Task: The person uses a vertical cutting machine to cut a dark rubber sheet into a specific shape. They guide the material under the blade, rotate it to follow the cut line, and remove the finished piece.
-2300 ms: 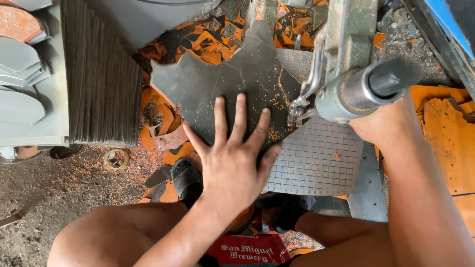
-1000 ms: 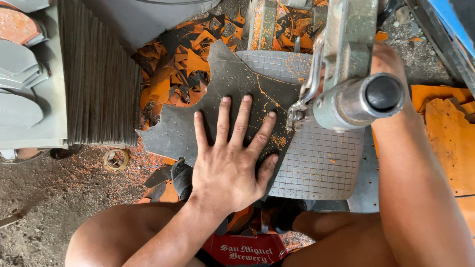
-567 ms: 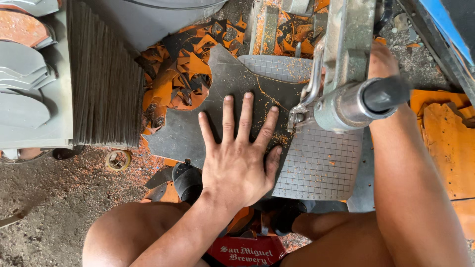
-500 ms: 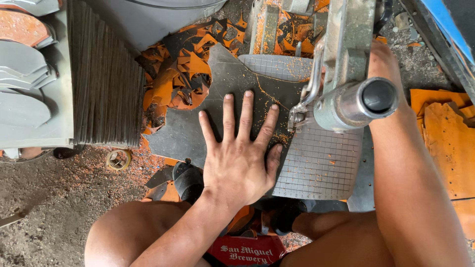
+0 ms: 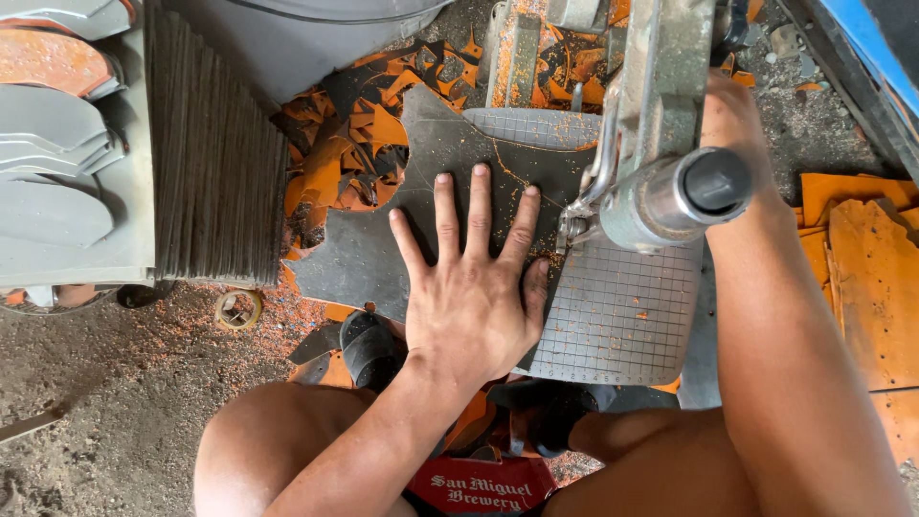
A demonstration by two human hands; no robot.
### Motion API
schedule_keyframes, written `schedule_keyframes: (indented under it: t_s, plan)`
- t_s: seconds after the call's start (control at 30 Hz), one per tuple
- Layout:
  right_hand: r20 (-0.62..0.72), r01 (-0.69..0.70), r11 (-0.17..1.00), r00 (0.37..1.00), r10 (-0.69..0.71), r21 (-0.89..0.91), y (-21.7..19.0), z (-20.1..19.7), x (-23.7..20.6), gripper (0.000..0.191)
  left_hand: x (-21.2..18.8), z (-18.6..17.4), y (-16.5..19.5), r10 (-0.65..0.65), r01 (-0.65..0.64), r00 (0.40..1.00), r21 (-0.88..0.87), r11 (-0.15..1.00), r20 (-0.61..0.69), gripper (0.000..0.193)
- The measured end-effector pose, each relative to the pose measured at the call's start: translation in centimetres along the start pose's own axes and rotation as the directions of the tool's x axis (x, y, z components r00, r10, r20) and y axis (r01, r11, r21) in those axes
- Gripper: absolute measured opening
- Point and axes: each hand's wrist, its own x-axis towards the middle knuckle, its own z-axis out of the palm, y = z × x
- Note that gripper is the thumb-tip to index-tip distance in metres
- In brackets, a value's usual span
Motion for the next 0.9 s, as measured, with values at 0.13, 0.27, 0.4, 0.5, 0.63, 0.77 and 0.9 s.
schedule_keyframes:
  t_s: [0.13, 0.27, 0.4, 0.5, 0.63, 0.77, 0.9]
  plan:
    - [-0.017, 0.066, 0.998, 0.998, -0.066, -0.008, -0.5, -0.1, 0.3, 0.012, 0.3, 0.0, 0.3, -0.014, 0.014, 1.000, -0.020, 1.000, -0.017, 0.067]
    - [-0.050, 0.078, 0.984, 0.995, -0.087, -0.163, -2.3, -0.2, 0.9, 0.017, 0.7, 0.0, 0.5, -0.032, 0.031, 0.999, -0.023, 0.999, -0.035, 0.067]
    - [-0.195, 0.070, 0.832, 0.958, -0.210, -0.551, -5.2, -0.6, 1.2, 0.023, 2.2, 0.4, 0.5, -0.049, 0.047, 0.994, -0.025, 0.999, -0.094, 0.066]
    - [-0.236, 0.060, 0.683, 0.913, -0.332, -0.728, -7.2, -2.2, 0.3, 0.028, 1.6, 0.4, 0.7, -0.075, 0.076, 0.993, 0.007, 0.997, -0.092, 0.069]
    - [-0.193, -0.072, 0.839, 0.980, -0.040, -0.540, -10.8, -4.3, -2.8, 0.018, -0.5, 0.1, 1.9, -0.160, 0.162, 0.987, 0.098, 0.982, -0.030, 0.080]
    - [-0.001, -0.113, 0.967, 0.993, 0.116, -0.229, -16.8, -4.7, -8.4, 0.023, -3.2, -0.9, 3.4, -0.178, 0.176, 0.984, 0.130, 0.976, 0.001, 0.085]
    - [0.091, 0.201, 0.922, 0.979, -0.181, -0.331, -20.5, -2.8, -12.2, 0.054, -3.8, -3.3, 0.7, -0.006, 0.015, 0.998, 0.132, 0.991, -0.069, 0.057]
